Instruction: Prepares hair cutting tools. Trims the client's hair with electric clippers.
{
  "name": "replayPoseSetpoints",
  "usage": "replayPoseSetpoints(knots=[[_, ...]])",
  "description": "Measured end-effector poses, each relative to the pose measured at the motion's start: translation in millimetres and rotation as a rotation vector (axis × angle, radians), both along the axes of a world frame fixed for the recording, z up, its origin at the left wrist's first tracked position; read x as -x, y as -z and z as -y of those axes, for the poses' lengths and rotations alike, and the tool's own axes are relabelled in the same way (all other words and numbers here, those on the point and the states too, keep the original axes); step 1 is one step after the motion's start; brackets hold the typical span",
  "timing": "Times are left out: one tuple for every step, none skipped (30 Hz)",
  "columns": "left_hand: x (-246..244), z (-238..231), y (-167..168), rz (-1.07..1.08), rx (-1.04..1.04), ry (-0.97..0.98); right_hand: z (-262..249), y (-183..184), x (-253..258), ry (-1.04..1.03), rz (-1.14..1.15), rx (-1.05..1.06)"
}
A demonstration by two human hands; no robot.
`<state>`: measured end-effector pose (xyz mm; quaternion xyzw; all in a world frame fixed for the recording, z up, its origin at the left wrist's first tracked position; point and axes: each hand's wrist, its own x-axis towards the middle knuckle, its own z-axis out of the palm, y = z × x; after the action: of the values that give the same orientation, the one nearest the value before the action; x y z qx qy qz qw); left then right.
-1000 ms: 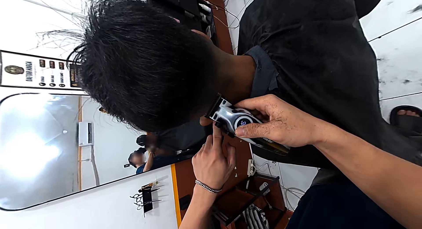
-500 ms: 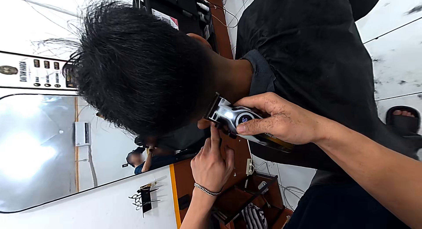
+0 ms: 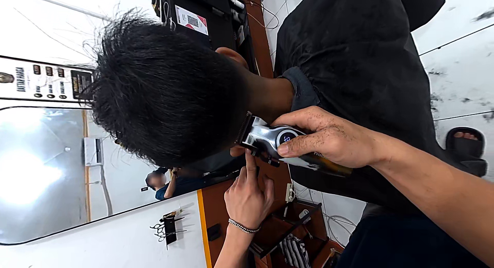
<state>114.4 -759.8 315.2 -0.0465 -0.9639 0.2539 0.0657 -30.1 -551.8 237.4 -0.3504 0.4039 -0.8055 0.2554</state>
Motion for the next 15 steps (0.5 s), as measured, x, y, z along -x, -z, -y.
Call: replayPoseSetpoints(knots=[[0, -1, -1, 0.001, -0.001, -0.007, 0, 1, 1, -0.007, -0.008, -0.007], [-1, -1, -1, 0.002, -0.004, -0.012, -1, 2, 3, -0.014, -0.015, -0.025], [-1, -1, -1, 0.000, -0.008, -0.016, -1, 3, 4, -0.015, -0.017, -0.047], [-1, -2, -1, -0.002, -0.008, -0.019, -2, 4, 6, -0.016, -0.018, -0.056], [-2, -2, 0, -0.006, -0.005, -0.020, -3, 2, 6, -0.019, -0.016, -0.048], [-2, -3, 0, -0.007, -0.003, -0.024, -3, 1, 7, -0.023, -0.020, -0.037], [-2, -3, 0, -0.010, -0.003, -0.030, -4, -1, 9, -0.028, -0.025, -0.034], [-2, -4, -1, -0.010, -0.003, -0.036, -5, -1, 10, -0.031, -0.028, -0.036], [-3, -5, -1, -0.007, -0.003, -0.042, -5, 1, 11, -0.032, -0.029, -0.043], [-3, -6, -2, -0.003, -0.006, -0.049, -6, 2, 12, -0.033, -0.031, -0.059], [-3, -6, -2, -0.001, -0.008, -0.052, -6, 2, 13, -0.038, -0.032, -0.072], [-3, -7, -2, 0.000, -0.009, -0.053, -6, 1, 13, -0.040, -0.032, -0.072], [-4, -8, -2, 0.004, -0.009, -0.059, -7, 0, 13, -0.043, -0.036, -0.065], [-4, -8, -2, 0.009, -0.009, -0.068, -7, -2, 14, -0.051, -0.044, -0.058], [-4, -9, -2, 0.010, -0.011, -0.073, -8, -2, 14, -0.054, -0.052, -0.058]])
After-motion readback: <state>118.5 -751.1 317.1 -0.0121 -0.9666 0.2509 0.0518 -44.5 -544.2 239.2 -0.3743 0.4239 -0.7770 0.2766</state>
